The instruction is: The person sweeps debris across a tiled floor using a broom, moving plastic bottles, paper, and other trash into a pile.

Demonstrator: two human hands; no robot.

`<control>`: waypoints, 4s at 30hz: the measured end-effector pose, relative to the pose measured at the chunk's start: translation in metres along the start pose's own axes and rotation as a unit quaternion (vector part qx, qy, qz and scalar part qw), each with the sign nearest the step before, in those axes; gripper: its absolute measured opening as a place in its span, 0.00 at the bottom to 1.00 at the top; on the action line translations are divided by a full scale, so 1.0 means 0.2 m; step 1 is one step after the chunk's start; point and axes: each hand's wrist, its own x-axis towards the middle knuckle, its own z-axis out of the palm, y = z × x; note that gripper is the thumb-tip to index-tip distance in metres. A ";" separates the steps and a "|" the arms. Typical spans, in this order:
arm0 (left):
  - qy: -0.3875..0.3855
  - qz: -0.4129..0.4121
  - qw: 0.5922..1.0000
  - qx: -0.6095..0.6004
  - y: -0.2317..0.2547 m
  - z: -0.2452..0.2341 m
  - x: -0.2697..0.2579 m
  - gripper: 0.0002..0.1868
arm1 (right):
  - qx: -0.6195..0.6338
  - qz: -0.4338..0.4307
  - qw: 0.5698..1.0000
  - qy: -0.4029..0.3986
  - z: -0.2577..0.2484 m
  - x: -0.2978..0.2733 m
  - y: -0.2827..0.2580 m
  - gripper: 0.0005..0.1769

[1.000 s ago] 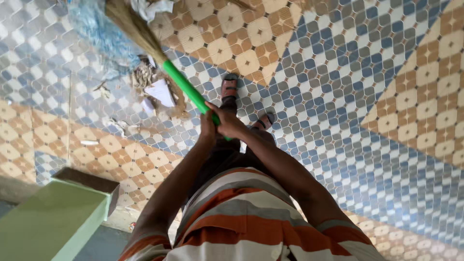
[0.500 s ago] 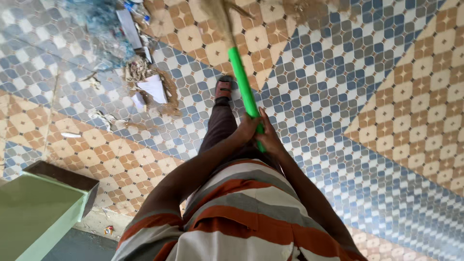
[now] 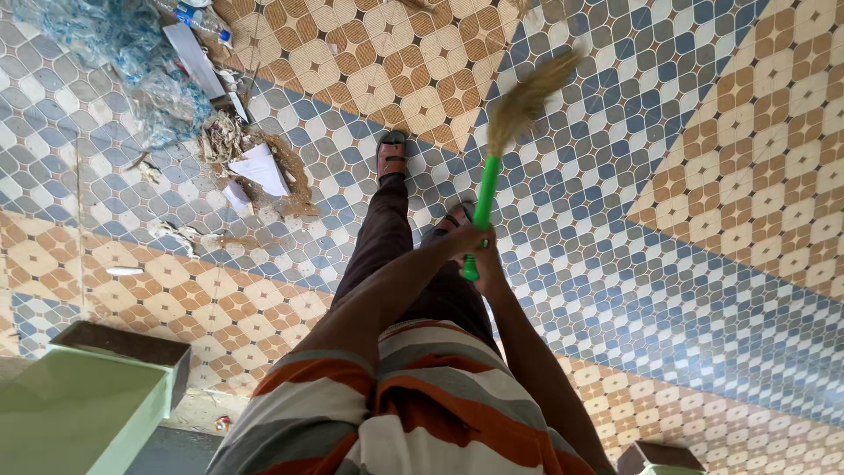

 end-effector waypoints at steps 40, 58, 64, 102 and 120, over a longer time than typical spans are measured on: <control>-0.133 0.011 0.953 0.273 0.49 0.05 0.14 0.26 | 0.121 -0.081 0.975 0.169 0.19 -0.18 -0.43 0.47; 0.210 0.058 0.967 -0.134 0.98 -1.16 0.16 0.27 | -0.230 -0.172 0.941 -0.178 0.78 0.67 -1.37 0.61; 0.280 0.022 0.916 -0.286 1.18 -0.97 0.03 0.22 | -0.379 -0.263 0.869 -0.179 0.72 0.49 -1.62 0.61; 0.177 -0.136 0.973 -0.053 1.29 -1.22 0.24 0.25 | -0.106 0.005 0.985 -0.134 0.90 0.75 -1.64 0.56; 0.044 0.236 0.941 0.237 1.59 -0.48 0.55 0.29 | -0.129 -0.183 0.963 0.153 0.47 0.39 -1.95 0.44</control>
